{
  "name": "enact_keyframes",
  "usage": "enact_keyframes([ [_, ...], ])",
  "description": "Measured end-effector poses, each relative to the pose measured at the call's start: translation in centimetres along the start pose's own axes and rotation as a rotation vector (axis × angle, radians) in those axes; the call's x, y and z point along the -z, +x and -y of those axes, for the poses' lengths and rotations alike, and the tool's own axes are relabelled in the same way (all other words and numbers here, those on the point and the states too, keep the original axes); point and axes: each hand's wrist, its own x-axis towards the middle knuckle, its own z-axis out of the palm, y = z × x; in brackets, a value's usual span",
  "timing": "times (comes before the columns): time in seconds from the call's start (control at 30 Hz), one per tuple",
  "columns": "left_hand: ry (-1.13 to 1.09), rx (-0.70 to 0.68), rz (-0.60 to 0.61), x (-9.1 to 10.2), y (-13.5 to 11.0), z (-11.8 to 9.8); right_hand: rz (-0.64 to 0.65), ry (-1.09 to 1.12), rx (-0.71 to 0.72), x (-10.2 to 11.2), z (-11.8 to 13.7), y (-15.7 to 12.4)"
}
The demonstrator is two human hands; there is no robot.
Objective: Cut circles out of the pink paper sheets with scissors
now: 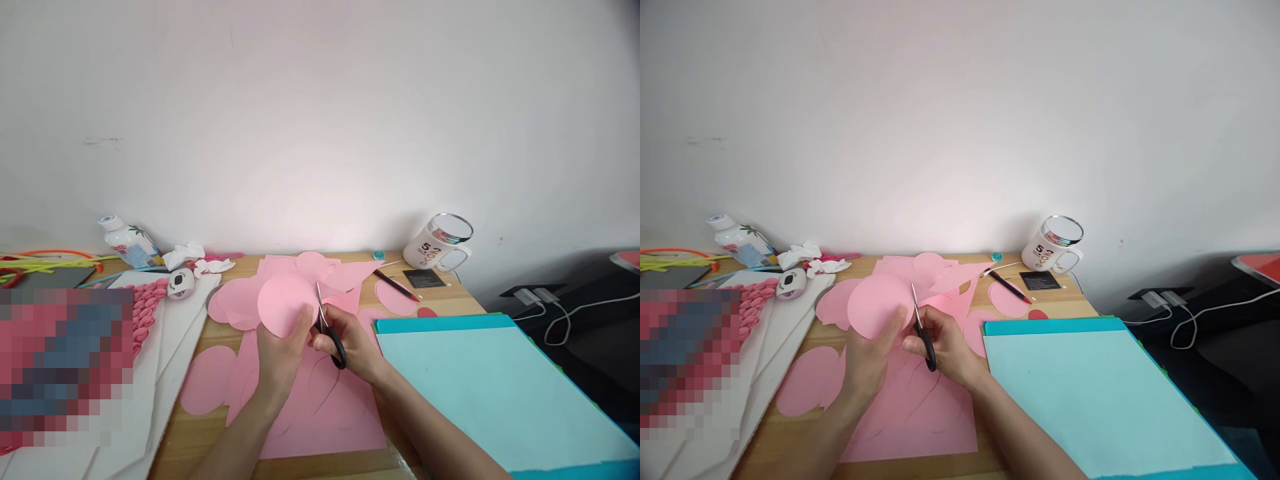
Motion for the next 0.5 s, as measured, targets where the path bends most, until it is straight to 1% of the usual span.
enact_keyframes([
  [0.23, -0.014, -0.018, -0.027, -0.04, 0.18, 0.01, -0.001, -0.043, 0.011, -0.02, -0.06, -0.15],
  [0.5, -0.019, -0.018, -0.026, 0.01, 0.17, -0.06, 0.003, -0.070, -0.010, 0.05, 0.02, -0.20],
])
